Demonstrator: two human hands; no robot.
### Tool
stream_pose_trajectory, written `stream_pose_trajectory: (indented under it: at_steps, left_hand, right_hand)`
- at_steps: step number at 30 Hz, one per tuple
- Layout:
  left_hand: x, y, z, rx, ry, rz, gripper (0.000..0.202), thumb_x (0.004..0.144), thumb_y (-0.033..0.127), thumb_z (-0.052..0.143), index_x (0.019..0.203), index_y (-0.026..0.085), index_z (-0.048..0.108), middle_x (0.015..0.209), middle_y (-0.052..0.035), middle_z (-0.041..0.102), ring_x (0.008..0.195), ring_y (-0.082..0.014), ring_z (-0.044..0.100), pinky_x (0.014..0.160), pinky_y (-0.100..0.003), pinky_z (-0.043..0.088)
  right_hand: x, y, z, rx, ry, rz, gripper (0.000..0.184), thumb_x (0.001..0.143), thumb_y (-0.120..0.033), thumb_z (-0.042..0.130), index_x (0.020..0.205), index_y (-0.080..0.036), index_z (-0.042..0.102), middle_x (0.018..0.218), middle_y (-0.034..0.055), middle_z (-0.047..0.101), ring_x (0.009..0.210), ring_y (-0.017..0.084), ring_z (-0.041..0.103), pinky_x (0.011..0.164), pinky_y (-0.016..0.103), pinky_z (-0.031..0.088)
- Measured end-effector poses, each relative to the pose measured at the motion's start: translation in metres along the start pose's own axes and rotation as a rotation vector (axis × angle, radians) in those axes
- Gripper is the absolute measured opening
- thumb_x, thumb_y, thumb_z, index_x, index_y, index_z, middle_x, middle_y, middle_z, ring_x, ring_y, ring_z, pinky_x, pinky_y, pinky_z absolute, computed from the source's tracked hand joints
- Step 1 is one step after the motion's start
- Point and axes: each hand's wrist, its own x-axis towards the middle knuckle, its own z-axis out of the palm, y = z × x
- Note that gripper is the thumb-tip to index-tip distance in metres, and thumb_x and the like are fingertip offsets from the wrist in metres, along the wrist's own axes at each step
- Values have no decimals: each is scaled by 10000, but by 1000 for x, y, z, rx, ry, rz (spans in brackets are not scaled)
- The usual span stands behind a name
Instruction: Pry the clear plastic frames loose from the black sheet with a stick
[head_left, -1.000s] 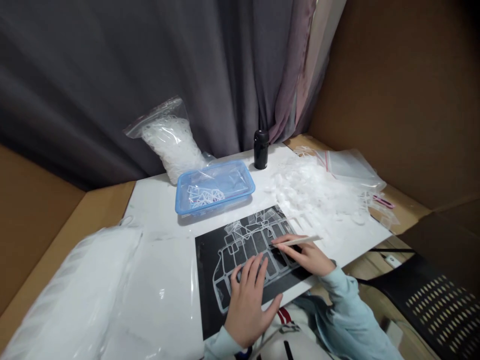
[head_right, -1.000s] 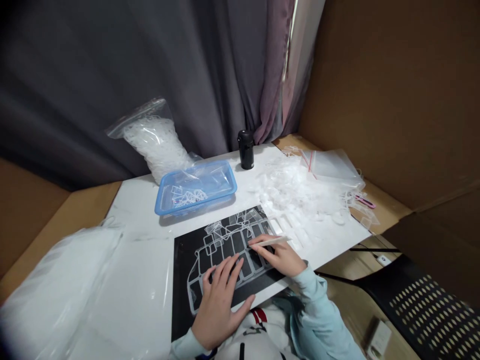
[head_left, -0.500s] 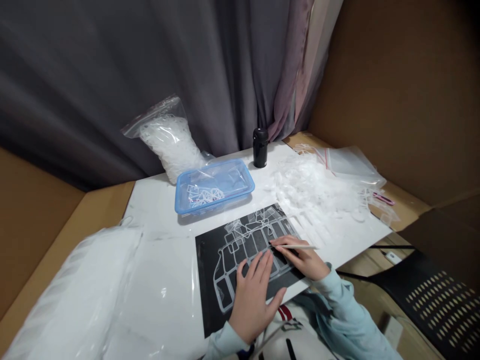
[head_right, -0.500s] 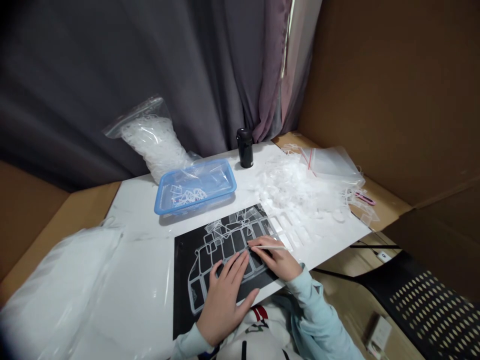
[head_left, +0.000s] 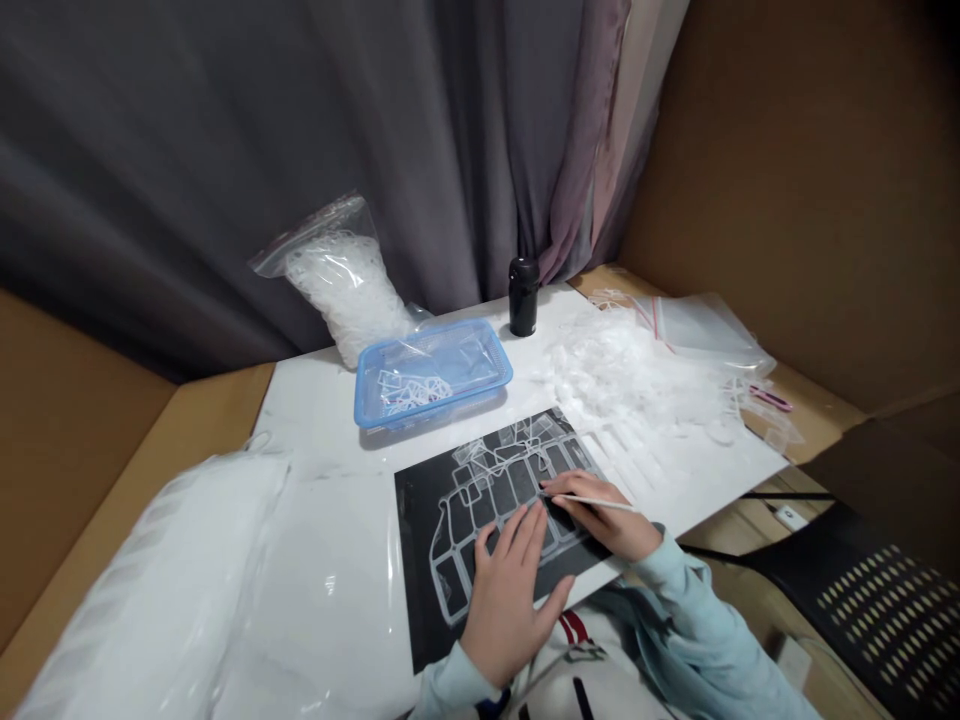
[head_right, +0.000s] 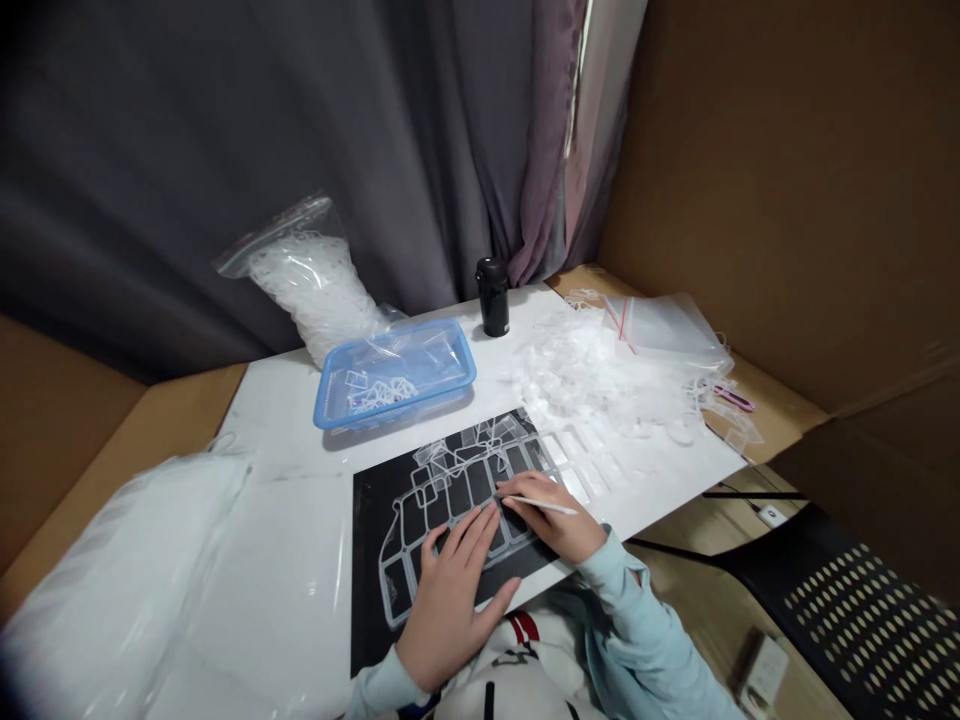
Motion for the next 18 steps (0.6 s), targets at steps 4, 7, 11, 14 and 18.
stream_pose_trajectory:
  at_steps: [4,7,11,14,18]
  left_hand:
    - [0,0,1,-3,-6,1,601,975,484,396,1509,251,245,1538,9,303,1379,-235,330,1063,-500,278]
    - [-1,-1,1,1,-11,5,611,970,474,410,1511,241,246,1533,-13,317,1374,-240,336,1066,-496,276]
    - [-1,-1,0,11,0,15,612,971,477,409,1508,223,265,1519,-45,348,1359,-252,358,1062,-486,289]
    - [-2,0,0,26,5,26,605,974,467,404,1506,211,270,1516,-49,353,1356,-253,361,1060,-489,294]
    - [-1,-1,1,42,9,30,611,968,457,420,1505,201,280,1500,-71,381,1348,-263,374,1057,-484,302]
  right_hand:
    - [-1,3,2,6,17,-14,197,985,-232,484,1123,-206,622,1125,83,655,1115,180,566,956,341,495]
    - [-1,3,3,5,27,-14,200,986,-226,481,1126,-203,622,1121,87,655,1110,178,571,957,339,495]
    - [-1,-1,3,-5,49,8,202,990,-249,472,1109,-196,626,1110,97,653,1095,179,587,948,332,504]
    - [1,-4,1,-32,45,-2,220,996,-263,452,1114,-190,623,1097,105,659,1085,191,593,938,347,511]
    - [2,-2,3,-137,-10,-84,258,1007,-249,408,1149,-185,614,1120,114,663,1080,202,585,920,366,518]
